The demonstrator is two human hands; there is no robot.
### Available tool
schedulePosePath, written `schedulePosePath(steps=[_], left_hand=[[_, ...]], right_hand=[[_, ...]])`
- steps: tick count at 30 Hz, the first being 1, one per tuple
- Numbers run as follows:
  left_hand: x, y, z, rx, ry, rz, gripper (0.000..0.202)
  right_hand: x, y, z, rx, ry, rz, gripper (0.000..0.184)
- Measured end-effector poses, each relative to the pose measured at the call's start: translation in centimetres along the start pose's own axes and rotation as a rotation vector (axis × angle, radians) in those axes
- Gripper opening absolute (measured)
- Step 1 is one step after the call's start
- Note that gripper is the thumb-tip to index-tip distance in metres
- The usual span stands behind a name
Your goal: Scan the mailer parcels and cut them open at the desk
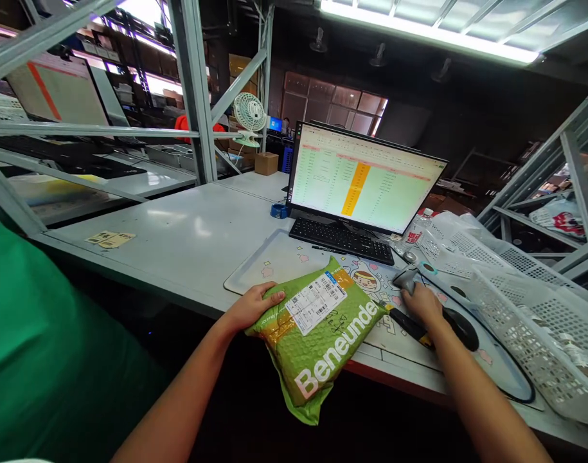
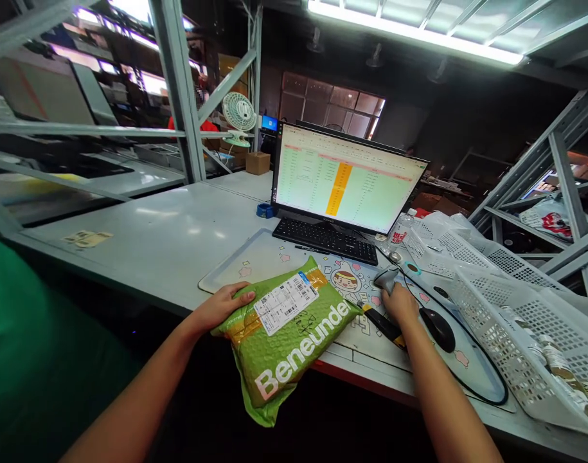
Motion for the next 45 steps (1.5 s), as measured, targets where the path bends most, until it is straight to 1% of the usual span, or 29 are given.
schedulePosePath(steps=[2, 3, 6, 8, 10, 12, 14, 16, 18, 20, 23, 25, 28, 35, 41, 43, 45], left_hand=[[0.0, 0.0, 0.1, 0.002, -0.006, -0.001, 0.056], [0.0, 0.0, 0.0, 0.012, 0.002, -0.004, 0.056], [0.1, 0.1, -0.4, 0.037, -0.015, -0.007, 0.058], [0.3, 0.0, -0.6, 0.035, -0.057, -0.008, 0.058], [0.4, -0.1, -0.8, 0.034, -0.071, -0.012, 0.057], [0.4, -0.1, -0.7, 0.046, -0.053, -0.007, 0.056], [0.3, -0.1, -0.5, 0.056, -0.027, 0.007, 0.055], [0.2, 0.0, -0.3, 0.071, 0.006, 0.019, 0.055], [0.2, 0.1, -0.4, 0.087, 0.026, 0.027, 0.055], [0.4, 0.1, -0.6, 0.091, 0.006, 0.03, 0.056], [0.6, 0.1, -0.8, 0.081, -0.045, 0.03, 0.055], [0.7, 0.2, -0.8, 0.084, -0.044, 0.03, 0.056], [0.6, 0.2, -0.6, 0.096, -0.018, 0.03, 0.056], [0.6, 0.5, -0.7, 0.143, 0.018, 0.064, 0.058], [0.8, 0.5, -1.1, 0.135, 0.056, 0.059, 0.054], [0.7, 0.5, -1.1, 0.122, 0.051, 0.06, 0.054], [0.6, 0.4, -1.1, 0.094, 0.042, 0.076, 0.055]], right_hand=[[-0.1, 0.0, 0.1, -0.005, -0.015, 0.002, 0.049], [0.3, -0.2, 0.1, -0.015, -0.02, 0.0, 0.049], [2.6, -1.4, -0.7, -0.061, -0.028, 0.005, 0.056], [4.4, -2.2, -2.5, -0.079, -0.082, 0.059, 0.056], [5.4, -2.8, -5.4, -0.037, -0.169, 0.12, 0.05], [4.8, -3.1, -9.0, 0.049, -0.228, 0.125, 0.044], [3.0, -3.2, -12.3, 0.098, -0.24, 0.083, 0.039], [0.8, -3.1, -14.5, 0.101, -0.25, 0.075, 0.043], [-1.0, -3.1, -15.6, 0.095, -0.264, 0.1, 0.053], [-2.4, -3.3, -16.0, 0.112, -0.272, 0.116, 0.059], [-3.9, -3.8, -16.0, 0.154, -0.264, 0.096, 0.055], [-4.4, -4.3, -16.0, 0.166, -0.259, 0.09, 0.054], [-4.8, -4.6, -16.1, 0.184, -0.255, 0.088, 0.058], [-4.8, -4.4, -16.3, 0.207, -0.228, 0.067, 0.067], [-4.8, -4.6, -16.4, 0.23, -0.17, -0.03, 0.062], [-4.5, -4.6, -16.5, 0.235, -0.174, -0.054, 0.065], [-3.8, -4.3, -16.6, 0.254, -0.182, -0.079, 0.07]])
Point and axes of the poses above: each hand's wrist, its own y-axis away from the middle knuckle, its own x-axis out of the back of the hand, z = x × y, the point moved 4 cm from there along -y, towards the middle knuckle, and after that the axes turned 15 degrees about -x, right-handed, at the moved point
